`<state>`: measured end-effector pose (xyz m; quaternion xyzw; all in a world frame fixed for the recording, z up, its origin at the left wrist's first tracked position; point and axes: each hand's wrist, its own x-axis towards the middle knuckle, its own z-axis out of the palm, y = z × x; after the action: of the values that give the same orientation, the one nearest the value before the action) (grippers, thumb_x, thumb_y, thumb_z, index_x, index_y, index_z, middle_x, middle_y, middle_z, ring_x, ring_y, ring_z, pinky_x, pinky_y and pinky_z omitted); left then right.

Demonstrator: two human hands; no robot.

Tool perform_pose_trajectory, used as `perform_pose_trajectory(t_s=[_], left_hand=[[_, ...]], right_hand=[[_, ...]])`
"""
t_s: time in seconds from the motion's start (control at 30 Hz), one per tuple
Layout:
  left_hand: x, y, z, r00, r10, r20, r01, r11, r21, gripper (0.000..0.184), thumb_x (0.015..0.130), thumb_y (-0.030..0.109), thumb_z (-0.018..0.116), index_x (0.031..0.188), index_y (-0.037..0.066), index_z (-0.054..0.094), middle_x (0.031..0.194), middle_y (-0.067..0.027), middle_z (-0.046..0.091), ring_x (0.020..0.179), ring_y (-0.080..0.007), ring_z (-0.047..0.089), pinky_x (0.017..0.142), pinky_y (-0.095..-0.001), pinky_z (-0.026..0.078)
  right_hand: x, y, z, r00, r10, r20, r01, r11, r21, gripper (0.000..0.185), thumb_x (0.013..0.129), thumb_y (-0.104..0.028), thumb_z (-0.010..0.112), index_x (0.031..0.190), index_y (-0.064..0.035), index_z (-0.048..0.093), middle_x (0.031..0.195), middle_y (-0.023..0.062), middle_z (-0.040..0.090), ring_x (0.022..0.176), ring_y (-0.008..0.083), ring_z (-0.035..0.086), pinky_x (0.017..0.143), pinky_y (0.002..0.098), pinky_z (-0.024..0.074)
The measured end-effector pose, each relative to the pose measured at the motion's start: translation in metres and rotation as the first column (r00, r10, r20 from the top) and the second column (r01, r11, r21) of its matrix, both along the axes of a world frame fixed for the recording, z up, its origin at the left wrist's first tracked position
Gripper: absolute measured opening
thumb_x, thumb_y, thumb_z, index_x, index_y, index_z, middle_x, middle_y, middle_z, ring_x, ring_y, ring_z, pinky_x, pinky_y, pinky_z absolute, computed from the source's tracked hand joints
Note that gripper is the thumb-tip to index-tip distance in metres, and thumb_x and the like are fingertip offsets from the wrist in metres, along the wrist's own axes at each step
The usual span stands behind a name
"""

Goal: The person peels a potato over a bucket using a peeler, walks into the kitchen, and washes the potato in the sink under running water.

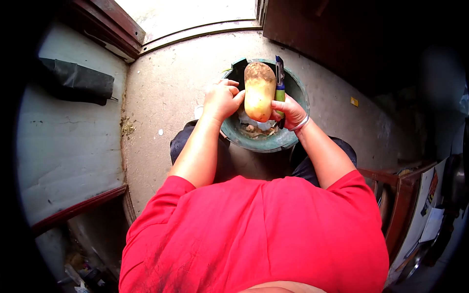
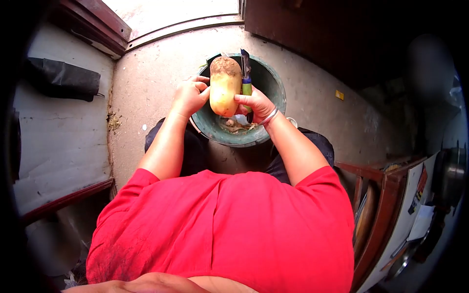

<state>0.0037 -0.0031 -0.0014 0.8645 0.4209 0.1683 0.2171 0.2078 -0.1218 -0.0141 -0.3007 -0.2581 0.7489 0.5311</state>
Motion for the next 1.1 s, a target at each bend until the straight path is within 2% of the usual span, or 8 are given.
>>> perform_pose_trajectory(t_s=[0.2,0.27,0.3,0.43,0.5,0.6,0.77,1.1], left_hand=[[0.001,0.010,-0.031,0.925,0.037,0.379,0.042,0.980,-0.196,0.036,0.090,0.038,0.061,0.107,0.008,0.071,0.112,-0.0129,0.069,0.104,-0.0261,0.064,0.094,-0.0352,0.048],[-0.004,0.008,-0.021,0.876,0.127,0.464,0.250,0.704,-0.665,0.052,0.096,0.046,0.053,0.119,0.001,0.063,0.111,-0.0163,0.068,0.104,-0.0239,0.063,0.094,-0.0335,0.046],[-0.003,0.003,-0.011,0.915,0.064,0.397,0.220,0.746,-0.628,0.058,0.098,0.049,0.046,0.116,-0.004,0.062,0.109,-0.0172,0.069,0.103,-0.0220,0.063,0.093,-0.0328,0.046],[0.002,-0.002,0.002,0.964,-0.040,0.261,0.200,0.759,-0.620,0.071,0.080,0.057,0.068,0.120,-0.002,0.059,0.109,-0.0183,0.068,0.104,-0.0253,0.064,0.092,-0.0340,0.048],[0.004,-0.002,-0.003,0.897,-0.039,0.439,0.300,0.785,-0.542,0.088,0.062,0.053,0.084,0.125,0.000,0.053,0.114,-0.0183,0.066,0.106,-0.0266,0.063,0.093,-0.0350,0.048],[0.005,-0.001,-0.001,0.875,-0.026,0.484,0.307,0.802,-0.513,0.095,0.055,0.045,0.090,0.129,0.001,0.049,0.117,-0.0169,0.064,0.108,-0.0263,0.063,0.095,-0.0351,0.048],[0.004,0.005,-0.012,0.858,0.001,0.513,0.300,0.811,-0.502,0.093,0.054,0.039,0.091,0.128,0.002,0.050,0.117,-0.0165,0.064,0.110,-0.0255,0.062,0.096,-0.0354,0.047],[0.003,0.011,-0.016,0.842,0.043,0.538,0.301,0.790,-0.535,0.088,0.051,0.030,0.092,0.125,0.004,0.053,0.114,-0.0133,0.065,0.106,-0.0225,0.062,0.095,-0.0353,0.048]], right_hand=[[-0.011,0.003,0.002,0.998,-0.059,0.002,0.059,0.998,-0.039,0.055,0.081,-0.013,0.075,0.128,-0.0094,0.048,0.099,0.0034,0.062,0.072,0.0124,0.060,0.071,0.0360,0.0569],[-0.021,0.003,0.007,0.992,-0.116,0.055,0.118,0.993,-0.026,0.054,0.081,-0.016,0.075,0.127,-0.0072,0.049,0.100,0.0041,0.063,0.076,0.0129,0.061,0.070,0.0339,0.0560],[-0.024,0.003,0.009,0.979,-0.174,0.107,0.176,0.984,-0.010,0.053,0.081,-0.019,0.075,0.126,-0.0050,0.051,0.101,0.0049,0.064,0.079,0.0134,0.062,0.070,0.0318,0.0551],[-0.026,0.008,-0.006,0.971,-0.187,0.148,0.192,0.981,-0.014,0.061,0.079,-0.012,0.078,0.131,-0.0103,0.046,0.105,0.0061,0.064,0.083,0.0164,0.066,0.066,0.0281,0.0555],[-0.024,0.010,-0.008,0.971,-0.153,0.186,0.158,0.987,-0.014,0.060,0.078,-0.013,0.078,0.130,-0.0103,0.047,0.101,0.0051,0.065,0.079,0.0152,0.065,0.063,0.0259,0.0535],[-0.021,0.010,-0.008,0.963,-0.103,0.248,0.106,0.994,0.000,0.054,0.080,-0.016,0.077,0.127,-0.0104,0.050,0.097,0.0033,0.065,0.075,0.0121,0.064,0.058,0.0218,0.0465],[-0.031,0.009,-0.011,0.946,-0.138,0.295,0.138,0.990,0.020,0.046,0.082,-0.020,0.077,0.122,-0.0122,0.055,0.094,0.0017,0.065,0.075,0.0091,0.062,0.054,0.0199,0.0393],[-0.038,0.010,-0.008,0.913,-0.105,0.394,0.135,0.990,-0.049,0.052,0.080,-0.022,0.080,0.121,-0.0102,0.051,0.096,0.0032,0.064,0.076,0.0118,0.064,0.060,0.0253,0.0539]])
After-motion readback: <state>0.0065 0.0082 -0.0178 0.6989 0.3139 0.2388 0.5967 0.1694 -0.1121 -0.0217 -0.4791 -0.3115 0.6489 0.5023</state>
